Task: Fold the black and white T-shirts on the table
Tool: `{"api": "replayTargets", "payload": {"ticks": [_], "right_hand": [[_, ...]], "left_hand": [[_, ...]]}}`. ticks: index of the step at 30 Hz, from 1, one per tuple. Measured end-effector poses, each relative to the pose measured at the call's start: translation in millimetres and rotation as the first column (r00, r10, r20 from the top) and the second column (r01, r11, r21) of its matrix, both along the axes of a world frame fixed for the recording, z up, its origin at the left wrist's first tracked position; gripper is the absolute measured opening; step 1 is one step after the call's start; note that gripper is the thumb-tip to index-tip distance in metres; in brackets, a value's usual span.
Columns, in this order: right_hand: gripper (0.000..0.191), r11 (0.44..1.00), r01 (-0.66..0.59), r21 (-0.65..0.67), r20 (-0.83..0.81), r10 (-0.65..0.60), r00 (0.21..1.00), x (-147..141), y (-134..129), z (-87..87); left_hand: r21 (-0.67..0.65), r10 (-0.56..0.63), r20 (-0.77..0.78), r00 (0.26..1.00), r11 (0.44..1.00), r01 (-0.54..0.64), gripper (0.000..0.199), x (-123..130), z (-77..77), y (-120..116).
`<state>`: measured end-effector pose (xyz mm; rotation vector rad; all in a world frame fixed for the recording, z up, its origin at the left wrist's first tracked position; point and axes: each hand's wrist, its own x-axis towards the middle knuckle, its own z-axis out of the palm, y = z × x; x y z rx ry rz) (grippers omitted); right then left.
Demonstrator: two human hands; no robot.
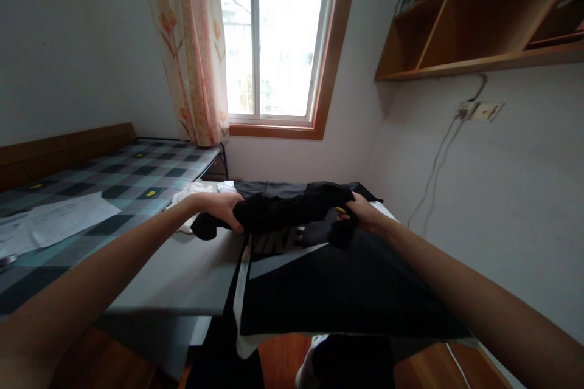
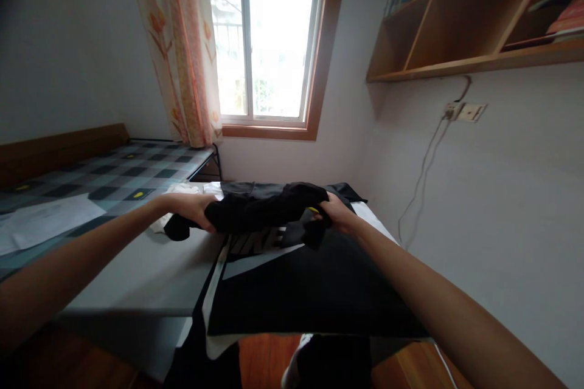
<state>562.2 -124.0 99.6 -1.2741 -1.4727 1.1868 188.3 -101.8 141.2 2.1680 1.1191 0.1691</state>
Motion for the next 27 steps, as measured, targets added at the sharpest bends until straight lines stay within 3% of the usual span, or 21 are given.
{"api": "replayTargets", "payload": {"ticks": [3, 6, 10, 13, 15, 18, 20, 21, 23, 25, 27], "right_hand": [[0.03, 0.969, -0.191, -0.16, 0.166, 0.217, 0.962, 4, -12, 10.0], [0.031, 0.946, -0.273, -0.173, 0.34, 0.317, 0.885, 8, -19, 11.6], [0.03, 0.977, -0.211, -0.034, 0.258, 0.213, 0.942, 4, -14, -2.0], [0.032, 0.997, -0.043, 0.064, 0.094, 0.037, 0.995, -4, -3, -12.8], [0.033, 0.997, 0.008, 0.082, 0.044, -0.012, 0.999, -9, 5, -16.2], [0.041, 0.984, 0.068, 0.163, 0.043, -0.075, 0.996, -14, 23, -11.4], [0.044, 0.932, 0.184, 0.313, 0.042, -0.208, 0.977, -12, 38, 1.0], [0.043, 0.876, 0.256, 0.408, 0.026, -0.291, 0.956, -10, 45, 10.2], [0.038, 0.722, 0.364, 0.588, -0.024, -0.434, 0.9, 0, 58, 33.8], [0.034, 0.586, 0.413, 0.697, -0.089, -0.501, 0.861, 13, 63, 60.9], [0.033, 0.539, 0.422, 0.729, -0.115, -0.512, 0.851, 26, 58, 87.2]], "left_hand": [[-0.042, -0.031, -0.039, 0.999, 0.999, 0.03, 0.017, -11, 3.8, 0], [-0.1, -0.013, 0.004, 1.0, 0.995, 0.013, 0.017, -18, 2.1, 0], [-0.067, 0.024, 0.081, 0.996, 0.998, -0.018, 0.022, -20, -5.8, 7], [0.187, 0.111, 0.04, 0.993, 0.975, -0.117, 0.015, -16, -8.4, 21], [0.452, 0.269, 0.035, 0.963, 0.855, -0.255, 0.006, -10, -4.5, 33], [0.744, 0.437, 0.123, 0.891, 0.553, -0.375, 0.014, 4, 10.5, 45], [0.835, 0.468, 0.173, 0.867, 0.397, -0.381, 0.022, 15, 24.6, 49], [0.859, 0.474, 0.191, 0.86, 0.342, -0.38, 0.025, 20, 32.1, 50], [0.875, 0.475, 0.237, 0.847, 0.274, -0.398, 0.027, 30, 47.1, 52], [0.849, 0.448, 0.32, 0.835, 0.255, -0.462, 0.026, 36, 61.6, 53], [0.792, 0.37, 0.424, 0.827, 0.291, -0.536, 0.026, 41, 75.5, 55]]}}
